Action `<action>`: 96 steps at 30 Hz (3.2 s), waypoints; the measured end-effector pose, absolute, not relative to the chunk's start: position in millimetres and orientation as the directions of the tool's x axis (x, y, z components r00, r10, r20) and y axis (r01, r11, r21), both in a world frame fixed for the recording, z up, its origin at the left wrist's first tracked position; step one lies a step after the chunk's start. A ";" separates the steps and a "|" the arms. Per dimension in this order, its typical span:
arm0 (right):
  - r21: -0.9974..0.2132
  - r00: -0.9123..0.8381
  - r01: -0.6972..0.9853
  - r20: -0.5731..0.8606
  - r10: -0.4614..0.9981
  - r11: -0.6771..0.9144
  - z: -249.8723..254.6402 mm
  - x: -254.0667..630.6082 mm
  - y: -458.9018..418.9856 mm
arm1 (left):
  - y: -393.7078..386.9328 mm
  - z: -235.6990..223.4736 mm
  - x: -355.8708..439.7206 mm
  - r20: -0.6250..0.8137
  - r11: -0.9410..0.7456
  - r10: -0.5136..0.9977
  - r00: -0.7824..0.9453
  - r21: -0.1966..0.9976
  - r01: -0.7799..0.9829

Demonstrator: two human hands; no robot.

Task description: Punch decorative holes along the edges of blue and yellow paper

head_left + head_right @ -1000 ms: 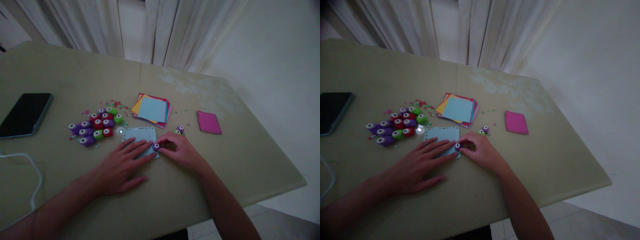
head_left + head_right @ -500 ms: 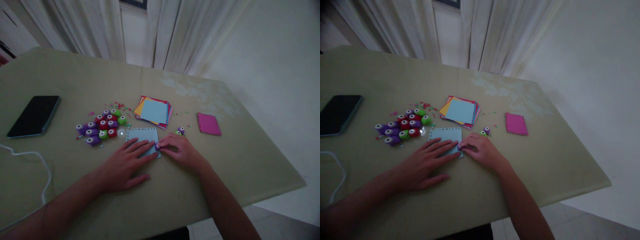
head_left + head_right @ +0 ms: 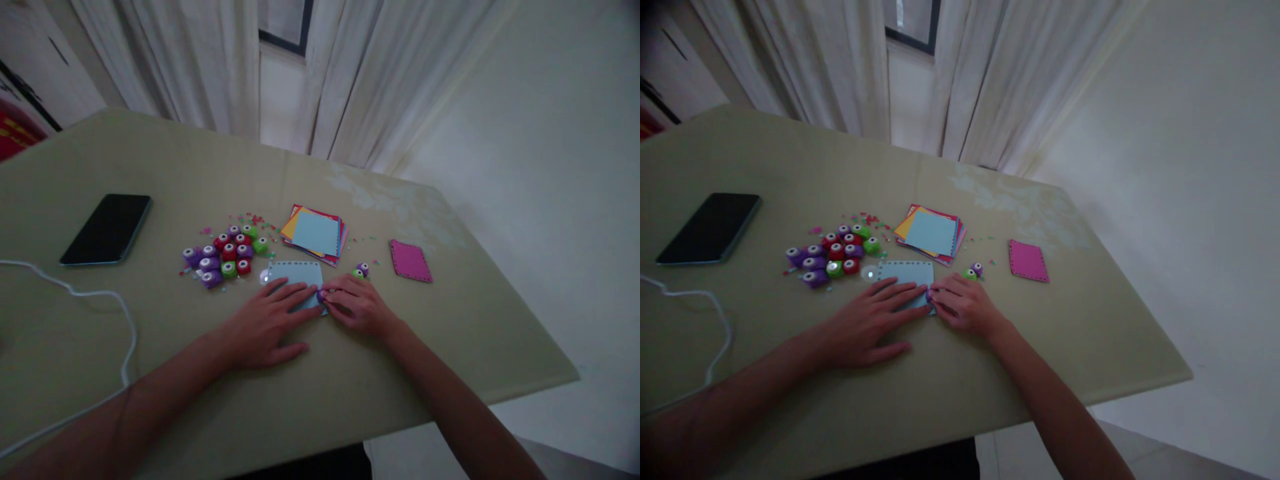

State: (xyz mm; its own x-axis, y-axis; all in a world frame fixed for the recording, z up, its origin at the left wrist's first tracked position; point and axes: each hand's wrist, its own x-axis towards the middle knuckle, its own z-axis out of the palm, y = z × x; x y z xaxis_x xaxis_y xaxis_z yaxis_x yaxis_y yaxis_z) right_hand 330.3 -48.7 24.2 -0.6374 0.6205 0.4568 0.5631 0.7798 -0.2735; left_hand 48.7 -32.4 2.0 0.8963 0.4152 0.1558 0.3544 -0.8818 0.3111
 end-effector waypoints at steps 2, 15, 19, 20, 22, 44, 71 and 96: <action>-0.262 -0.646 0.555 0.461 0.608 0.789 23.8 329.9 -48.5 | -32.3 1.8 49.1 0.159 -0.879 0.418 0.894 0.318 0.355; -0.295 -0.576 0.560 0.532 0.620 0.774 12.6 325.4 -51.7 | -33.3 -2.5 49.7 0.210 -0.874 0.428 0.879 0.341 0.345; -0.298 -0.549 0.597 0.525 0.650 0.745 10.8 322.7 -54.7 | -33.3 -1.7 48.7 0.201 -0.876 0.430 0.880 0.330 0.352; -0.293 -0.543 0.611 0.521 0.659 0.735 10.8 322.4 -55.2 | -33.3 -1.3 48.6 0.195 -0.876 0.430 0.881 0.326 0.355; -0.274 -0.527 0.648 0.513 0.678 0.711 11.4 322.1 -56.1 | -33.4 -0.5 48.6 0.180 -0.876 0.431 0.884 0.318 0.363; -0.183 -0.517 0.773 0.373 0.771 0.607 37.8 266.9 -23.0 | -35.0 7.6 50.4 0.150 -0.856 0.449 0.881 0.355 0.376; -0.694 -0.167 0.663 0.226 0.960 0.279 28.4 313.3 -44.4 | -33.6 -1.8 45.1 0.152 -0.846 0.493 0.856 0.314 0.432; -0.731 -0.125 0.654 0.146 0.981 0.192 26.6 311.4 -43.0 | -31.2 -1.7 42.5 0.185 -0.866 0.475 0.860 0.270 0.421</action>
State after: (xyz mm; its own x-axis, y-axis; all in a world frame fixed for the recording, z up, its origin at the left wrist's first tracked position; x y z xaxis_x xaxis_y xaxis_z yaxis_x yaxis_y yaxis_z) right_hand 311.4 -43.0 26.6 -0.1246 0.9814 0.1461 0.6543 0.1919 -0.7315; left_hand 42.5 -31.2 -1.7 0.8602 0.4753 0.1846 0.4207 -0.8661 0.2699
